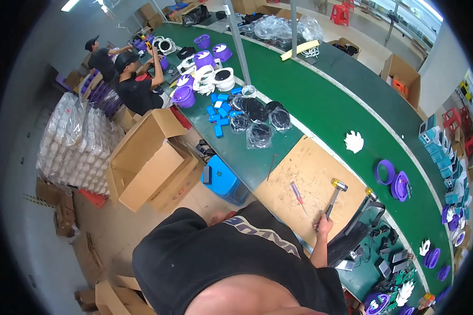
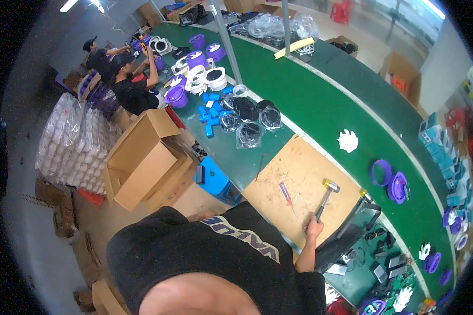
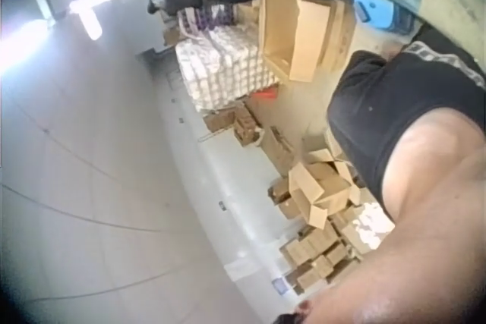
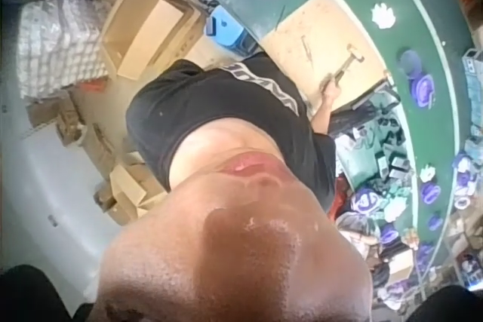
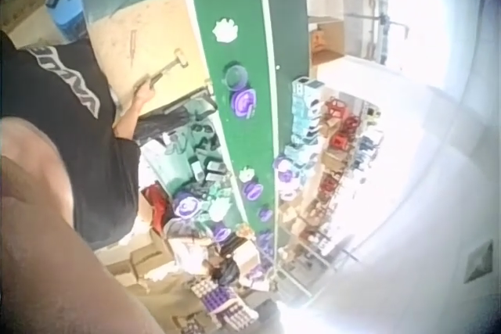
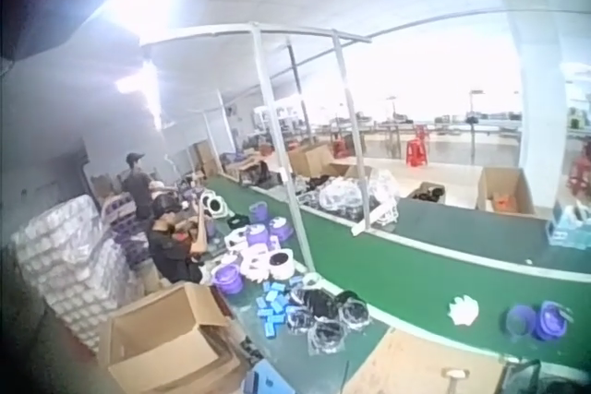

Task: The person assembles small white plastic fans into purple plastic housings using a hammer and a screwdriver.

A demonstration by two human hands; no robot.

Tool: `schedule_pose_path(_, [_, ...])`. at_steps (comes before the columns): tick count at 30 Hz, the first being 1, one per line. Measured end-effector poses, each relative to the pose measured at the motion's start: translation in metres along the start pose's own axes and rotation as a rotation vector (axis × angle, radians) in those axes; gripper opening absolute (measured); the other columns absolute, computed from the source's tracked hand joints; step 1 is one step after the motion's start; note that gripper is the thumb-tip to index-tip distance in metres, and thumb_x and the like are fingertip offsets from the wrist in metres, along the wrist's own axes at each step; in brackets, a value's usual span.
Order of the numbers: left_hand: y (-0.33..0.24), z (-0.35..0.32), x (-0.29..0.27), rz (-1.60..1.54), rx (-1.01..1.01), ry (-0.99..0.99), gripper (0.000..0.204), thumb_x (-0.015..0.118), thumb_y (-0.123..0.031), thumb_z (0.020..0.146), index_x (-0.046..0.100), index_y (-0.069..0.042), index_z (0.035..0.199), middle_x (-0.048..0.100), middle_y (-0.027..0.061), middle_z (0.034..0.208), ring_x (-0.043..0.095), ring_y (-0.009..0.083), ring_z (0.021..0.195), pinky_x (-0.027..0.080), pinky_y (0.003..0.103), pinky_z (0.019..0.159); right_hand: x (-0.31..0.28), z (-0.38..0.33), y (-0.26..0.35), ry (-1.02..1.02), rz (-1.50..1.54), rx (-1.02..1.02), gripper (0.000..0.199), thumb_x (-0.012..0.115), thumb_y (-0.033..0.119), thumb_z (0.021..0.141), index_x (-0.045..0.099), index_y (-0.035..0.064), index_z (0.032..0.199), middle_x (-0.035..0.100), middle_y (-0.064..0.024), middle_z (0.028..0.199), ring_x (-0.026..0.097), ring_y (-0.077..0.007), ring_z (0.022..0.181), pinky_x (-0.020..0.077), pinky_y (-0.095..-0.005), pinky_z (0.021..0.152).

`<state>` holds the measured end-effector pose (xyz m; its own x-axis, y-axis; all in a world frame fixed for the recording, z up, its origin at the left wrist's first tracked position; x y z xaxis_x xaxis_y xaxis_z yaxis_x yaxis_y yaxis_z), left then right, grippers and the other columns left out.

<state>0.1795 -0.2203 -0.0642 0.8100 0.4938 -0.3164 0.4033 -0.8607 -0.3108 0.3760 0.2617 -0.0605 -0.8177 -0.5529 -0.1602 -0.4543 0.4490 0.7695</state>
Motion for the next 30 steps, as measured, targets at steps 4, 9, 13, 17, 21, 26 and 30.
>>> schedule_pose_path(4, [-0.031,0.060,-0.013,0.150,0.375,-0.087,0.028,0.057,-0.030,0.090,0.069,-0.004,0.091,0.070,0.0098,0.085,0.066,0.0199,0.075,0.053,0.036,0.061,0.012,-0.013,0.025,0.040,-0.012,-0.005,0.036,0.061,0.030,0.091,0.052,0.0012,0.071,0.052,-0.0071,0.052,0.049,-0.0165,0.035,0.0367,-0.0308,0.032])
schedule_pose_path(9, [-0.117,0.024,-0.021,-0.257,0.284,-0.056,0.024,0.058,-0.025,0.089,0.068,-0.003,0.091,0.070,0.0081,0.081,0.067,0.0193,0.074,0.053,0.035,0.060,0.006,-0.006,0.009,0.025,-0.010,0.014,0.038,0.060,0.031,0.090,0.052,-0.0001,0.071,0.053,-0.0088,0.052,0.050,-0.0176,0.035,0.0383,-0.0310,0.032])
schedule_pose_path(13, [-0.100,0.034,-0.026,-0.139,0.279,-0.060,0.026,0.057,-0.026,0.090,0.066,-0.004,0.100,0.070,0.0110,0.092,0.067,0.0214,0.078,0.055,0.039,0.061,0.010,-0.007,0.014,0.028,-0.029,0.015,0.039,0.060,0.031,0.090,0.052,-0.0014,0.071,0.053,-0.0101,0.052,0.051,-0.0183,0.035,0.0395,-0.0310,0.032])
schedule_pose_path(17, [-0.055,0.042,-0.015,-0.141,0.124,-0.026,0.027,0.057,-0.028,0.091,0.066,-0.005,0.103,0.068,0.0087,0.085,0.064,0.0185,0.064,0.052,0.032,0.054,0.007,-0.008,0.014,0.030,-0.022,0.013,0.039,0.060,0.031,0.090,0.053,-0.0023,0.072,0.053,-0.0102,0.052,0.050,-0.0184,0.035,0.0392,-0.0311,0.032])
schedule_pose_path(21, [0.013,0.061,-0.008,-0.124,0.079,-0.043,0.023,0.058,-0.023,0.089,0.070,-0.003,0.090,0.069,0.0111,0.078,0.066,0.0196,0.072,0.052,0.037,0.055,0.010,-0.017,0.023,0.031,-0.050,-0.006,0.038,0.062,0.032,0.089,0.053,-0.0003,0.071,0.054,-0.0102,0.052,0.050,-0.0182,0.035,0.0389,-0.0310,0.031])
schedule_pose_path(26, [0.020,0.052,0.004,-0.161,0.077,-0.095,0.024,0.059,-0.021,0.088,0.071,0.000,0.085,0.069,0.0128,0.076,0.065,0.0195,0.065,0.051,0.035,0.052,0.008,-0.012,0.020,0.011,-0.061,-0.017,0.038,0.063,0.033,0.088,0.051,0.0023,0.068,0.055,-0.0098,0.052,0.050,-0.0179,0.035,0.0388,-0.0310,0.031])
schedule_pose_path(30, [0.011,0.053,0.000,-0.173,0.093,-0.084,0.024,0.060,-0.021,0.089,0.070,0.000,0.087,0.069,0.0124,0.077,0.063,0.0194,0.058,0.050,0.034,0.050,0.010,-0.014,0.017,0.020,-0.020,-0.014,0.037,0.063,0.032,0.088,0.051,0.0025,0.069,0.054,-0.0101,0.052,0.049,-0.0178,0.035,0.0384,-0.0311,0.031])
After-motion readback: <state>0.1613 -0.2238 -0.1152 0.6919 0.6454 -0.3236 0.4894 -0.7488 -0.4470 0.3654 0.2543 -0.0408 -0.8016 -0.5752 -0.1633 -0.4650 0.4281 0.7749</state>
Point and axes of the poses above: each hand's wrist, its own z-axis towards the middle knuckle, its own x-axis out of the palm, y = z × x, the point moved 5 cm from there along z, towards the middle knuckle
